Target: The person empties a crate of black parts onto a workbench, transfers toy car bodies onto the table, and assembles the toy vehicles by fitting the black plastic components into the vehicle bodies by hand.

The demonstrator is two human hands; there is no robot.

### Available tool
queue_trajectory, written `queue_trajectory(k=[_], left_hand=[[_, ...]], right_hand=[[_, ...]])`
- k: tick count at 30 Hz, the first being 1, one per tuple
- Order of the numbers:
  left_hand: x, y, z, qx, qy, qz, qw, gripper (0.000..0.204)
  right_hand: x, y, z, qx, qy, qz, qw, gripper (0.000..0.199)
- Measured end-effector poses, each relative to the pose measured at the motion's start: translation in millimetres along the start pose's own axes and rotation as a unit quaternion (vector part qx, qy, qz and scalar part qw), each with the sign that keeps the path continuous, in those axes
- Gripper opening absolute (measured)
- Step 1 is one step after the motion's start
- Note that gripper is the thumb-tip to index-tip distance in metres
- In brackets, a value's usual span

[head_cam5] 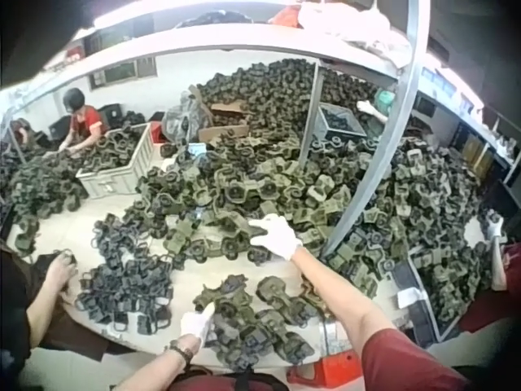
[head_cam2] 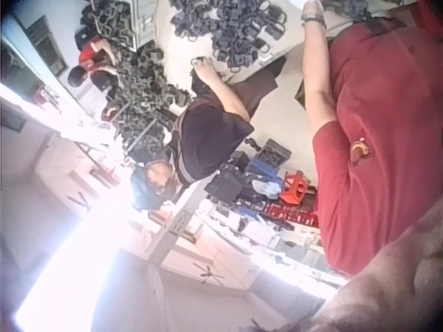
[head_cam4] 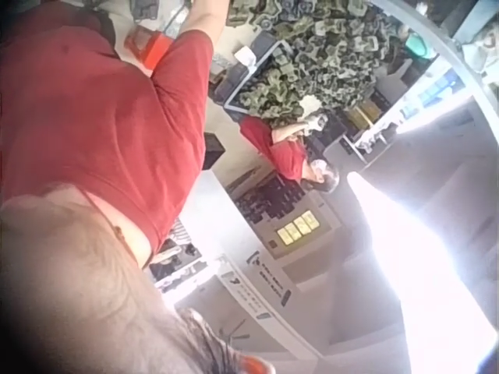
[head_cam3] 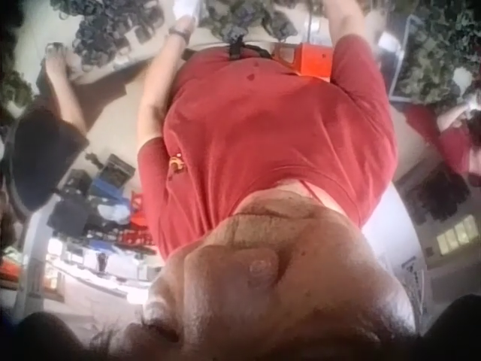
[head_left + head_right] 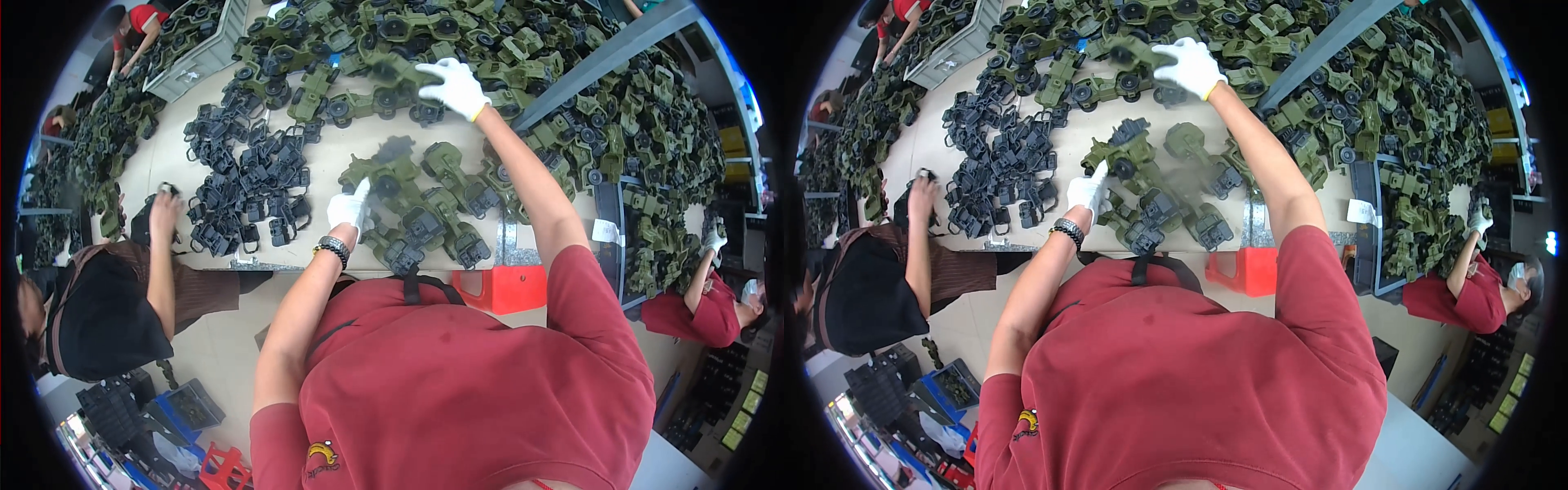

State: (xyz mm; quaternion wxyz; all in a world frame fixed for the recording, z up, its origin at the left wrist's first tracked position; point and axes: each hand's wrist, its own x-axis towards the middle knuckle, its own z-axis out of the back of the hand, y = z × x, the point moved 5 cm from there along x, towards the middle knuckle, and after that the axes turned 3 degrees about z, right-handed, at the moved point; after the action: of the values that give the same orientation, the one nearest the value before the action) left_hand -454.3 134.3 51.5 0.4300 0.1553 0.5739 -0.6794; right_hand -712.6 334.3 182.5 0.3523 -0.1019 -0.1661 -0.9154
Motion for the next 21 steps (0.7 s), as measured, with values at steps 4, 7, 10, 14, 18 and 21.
queue_trajectory(k=[4,7,10,14,18,21], left_hand=[[2,11,10,-0.139,0.04,0.011,0.989,0.049],[-12,-2,25,-0.097,0.04,-0.074,0.992,0.039],[-38,-33,45,-0.133,0.08,-0.128,0.98,0.036],[-64,-66,72,-0.28,0.246,-0.194,0.908,0.062],[-87,-60,107,-0.394,0.377,-0.257,0.798,0.087],[-102,-45,128,-0.457,0.394,-0.234,0.763,0.091]], right_hand=[[-1,-2,10,0.576,0.012,-0.117,0.809,0.04],[-26,31,11,0.78,0.059,-0.293,0.55,0.037],[-47,82,21,0.835,0.093,-0.334,0.428,0.041],[-73,146,1,0.921,0.225,-0.248,0.201,0.035],[-94,238,2,0.709,0.293,-0.162,0.62,0.036],[-113,284,-26,0.83,0.286,-0.427,0.218,0.048]])
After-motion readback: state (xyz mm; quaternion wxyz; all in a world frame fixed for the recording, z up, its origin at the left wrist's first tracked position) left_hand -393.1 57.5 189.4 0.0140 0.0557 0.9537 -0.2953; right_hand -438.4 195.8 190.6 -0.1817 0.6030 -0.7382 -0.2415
